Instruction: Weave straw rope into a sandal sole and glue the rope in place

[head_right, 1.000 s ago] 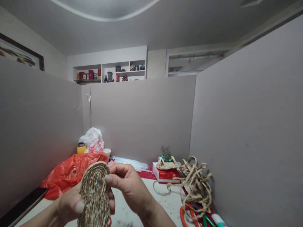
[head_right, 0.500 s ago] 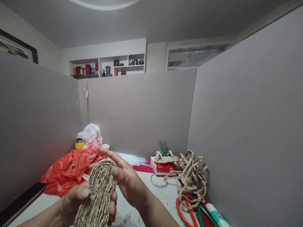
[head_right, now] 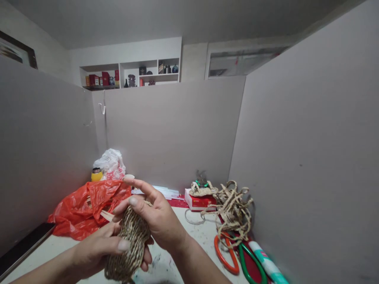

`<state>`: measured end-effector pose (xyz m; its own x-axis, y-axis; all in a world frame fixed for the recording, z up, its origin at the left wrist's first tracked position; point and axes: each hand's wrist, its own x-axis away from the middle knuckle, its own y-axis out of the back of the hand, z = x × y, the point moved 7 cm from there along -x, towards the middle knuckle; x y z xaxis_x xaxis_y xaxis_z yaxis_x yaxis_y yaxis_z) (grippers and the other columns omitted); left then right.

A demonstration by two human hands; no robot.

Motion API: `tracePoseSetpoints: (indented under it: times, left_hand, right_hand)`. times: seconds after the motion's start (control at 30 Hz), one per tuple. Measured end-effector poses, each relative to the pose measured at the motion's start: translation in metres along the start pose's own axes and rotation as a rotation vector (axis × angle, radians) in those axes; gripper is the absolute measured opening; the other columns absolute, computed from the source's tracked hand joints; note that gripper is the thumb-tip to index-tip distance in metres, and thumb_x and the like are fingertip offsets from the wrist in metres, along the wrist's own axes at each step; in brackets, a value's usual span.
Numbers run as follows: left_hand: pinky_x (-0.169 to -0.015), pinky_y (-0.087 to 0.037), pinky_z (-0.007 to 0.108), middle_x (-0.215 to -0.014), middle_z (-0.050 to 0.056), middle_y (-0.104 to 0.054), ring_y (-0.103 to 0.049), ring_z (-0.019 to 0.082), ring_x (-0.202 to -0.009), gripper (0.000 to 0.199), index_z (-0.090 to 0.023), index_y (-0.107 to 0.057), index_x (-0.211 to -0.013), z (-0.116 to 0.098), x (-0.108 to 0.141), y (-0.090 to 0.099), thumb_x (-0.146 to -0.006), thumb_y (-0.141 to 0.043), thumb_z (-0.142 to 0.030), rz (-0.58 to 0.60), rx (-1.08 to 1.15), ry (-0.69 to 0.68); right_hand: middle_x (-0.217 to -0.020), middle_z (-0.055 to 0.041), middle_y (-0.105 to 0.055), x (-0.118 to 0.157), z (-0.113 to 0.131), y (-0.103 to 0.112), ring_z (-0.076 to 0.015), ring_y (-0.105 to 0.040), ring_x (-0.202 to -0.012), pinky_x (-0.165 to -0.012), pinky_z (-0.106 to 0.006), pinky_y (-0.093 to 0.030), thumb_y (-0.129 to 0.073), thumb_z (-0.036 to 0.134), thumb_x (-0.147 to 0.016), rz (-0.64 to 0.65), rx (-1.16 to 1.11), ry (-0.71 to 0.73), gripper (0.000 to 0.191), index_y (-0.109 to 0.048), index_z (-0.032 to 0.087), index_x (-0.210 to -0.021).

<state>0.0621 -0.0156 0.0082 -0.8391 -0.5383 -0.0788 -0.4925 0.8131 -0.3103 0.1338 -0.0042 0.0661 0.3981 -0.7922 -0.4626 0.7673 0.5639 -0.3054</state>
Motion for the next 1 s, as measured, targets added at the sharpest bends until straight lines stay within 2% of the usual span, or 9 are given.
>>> tracePoseSetpoints:
  times: [0.1,0.23,0.47,0.57,0.67,0.73,0.8,0.87,1.0]
  left_hand:
    - [-0.073,-0.048,0.029,-0.091,0.016,-0.069,-0.066,0.02,-0.08,0.038,-0.007,-0.064,-0.103,0.003,-0.001,0.003,-0.073,-0.071,-0.03,-0.051,-0.077,0.014]
    - [-0.073,-0.048,0.032,-0.085,0.015,-0.069,-0.066,0.019,-0.077,0.03,-0.008,-0.065,-0.097,0.009,0.0,0.005,-0.075,-0.07,-0.028,-0.093,-0.064,0.056]
    - [-0.072,-0.05,0.033,-0.089,0.016,-0.071,-0.069,0.022,-0.076,0.035,-0.011,-0.063,-0.099,0.008,0.0,0.003,-0.071,-0.074,-0.029,-0.134,0.014,0.041]
    - [-0.063,-0.049,0.028,-0.08,0.016,-0.072,-0.069,0.019,-0.066,0.032,-0.01,-0.062,-0.093,0.003,0.001,0.008,-0.077,-0.068,-0.037,-0.248,0.018,0.009]
    - [-0.06,-0.049,0.025,-0.079,0.013,-0.072,-0.067,0.017,-0.066,0.031,-0.01,-0.064,-0.091,-0.014,0.007,0.019,-0.078,-0.069,-0.038,-0.436,0.042,-0.114]
    - [-0.062,-0.048,0.023,-0.078,0.009,-0.07,-0.064,0.014,-0.066,0.03,-0.011,-0.066,-0.089,-0.029,0.014,0.026,-0.076,-0.071,-0.037,-0.544,0.068,-0.23]
    - [-0.062,-0.047,0.022,-0.075,0.006,-0.069,-0.06,0.011,-0.063,0.028,-0.011,-0.067,-0.089,-0.042,0.02,0.03,-0.075,-0.072,-0.035,-0.595,0.072,-0.321]
    - [-0.061,-0.046,0.021,-0.076,0.005,-0.068,-0.058,0.011,-0.063,0.028,-0.012,-0.067,-0.093,-0.049,0.023,0.031,-0.077,-0.071,-0.034,-0.602,0.046,-0.364]
    - [-0.061,-0.045,0.022,-0.076,0.007,-0.069,-0.058,0.012,-0.066,0.027,-0.011,-0.065,-0.093,-0.051,0.023,0.031,-0.08,-0.067,-0.034,-0.596,-0.032,-0.386]
  right_hand:
    - [-0.081,-0.0037,-0.072,-0.001,-0.002,0.002,-0.0116,-0.067,-0.059,-0.038,-0.012,-0.042,-0.062,0.032,-0.088,-0.03,0.087,-0.022,0.04,-0.052,0.024,-0.125]
    - [-0.078,-0.0021,-0.07,0.001,-0.003,-0.003,-0.0136,-0.068,-0.065,-0.053,-0.02,-0.052,-0.064,0.037,-0.086,-0.029,0.112,-0.028,0.041,-0.055,0.024,-0.123]
    - [-0.075,-0.0017,-0.069,0.001,-0.004,-0.005,-0.0165,-0.068,-0.066,-0.062,-0.029,-0.052,-0.064,0.042,-0.084,-0.032,0.101,-0.027,0.043,-0.055,0.023,-0.122]
    - [-0.092,-0.0056,-0.071,0.0,0.001,0.001,-0.0178,-0.067,-0.079,-0.073,-0.032,-0.051,-0.063,0.044,-0.085,-0.072,0.187,0.005,0.043,-0.055,0.024,-0.123]
    - [-0.11,-0.006,-0.067,-0.001,0.011,0.015,-0.0182,-0.063,-0.094,-0.083,-0.032,-0.049,-0.062,0.043,-0.085,-0.239,0.3,0.098,0.038,-0.058,0.026,-0.119]
    - [-0.1,-0.0035,-0.07,0.001,0.016,0.024,-0.0168,-0.063,-0.087,-0.081,-0.03,-0.049,-0.064,0.041,-0.084,-0.371,0.359,0.153,0.027,-0.064,0.025,-0.106]
    - [-0.081,-0.0005,-0.07,0.002,0.016,0.026,-0.0145,-0.061,-0.074,-0.074,-0.028,-0.049,-0.068,0.038,-0.082,-0.405,0.39,0.167,0.016,-0.068,0.023,-0.089]
    - [-0.071,0.0016,-0.066,0.001,0.012,0.019,-0.0124,-0.058,-0.068,-0.07,-0.025,-0.047,-0.072,0.035,-0.079,-0.346,0.374,0.138,0.014,-0.07,0.021,-0.079]
    - [-0.068,0.0028,-0.063,0.0,-0.001,0.009,-0.0103,-0.053,-0.065,-0.066,-0.023,-0.044,-0.078,0.032,-0.073,-0.264,0.254,0.039,0.014,-0.07,0.019,-0.075]
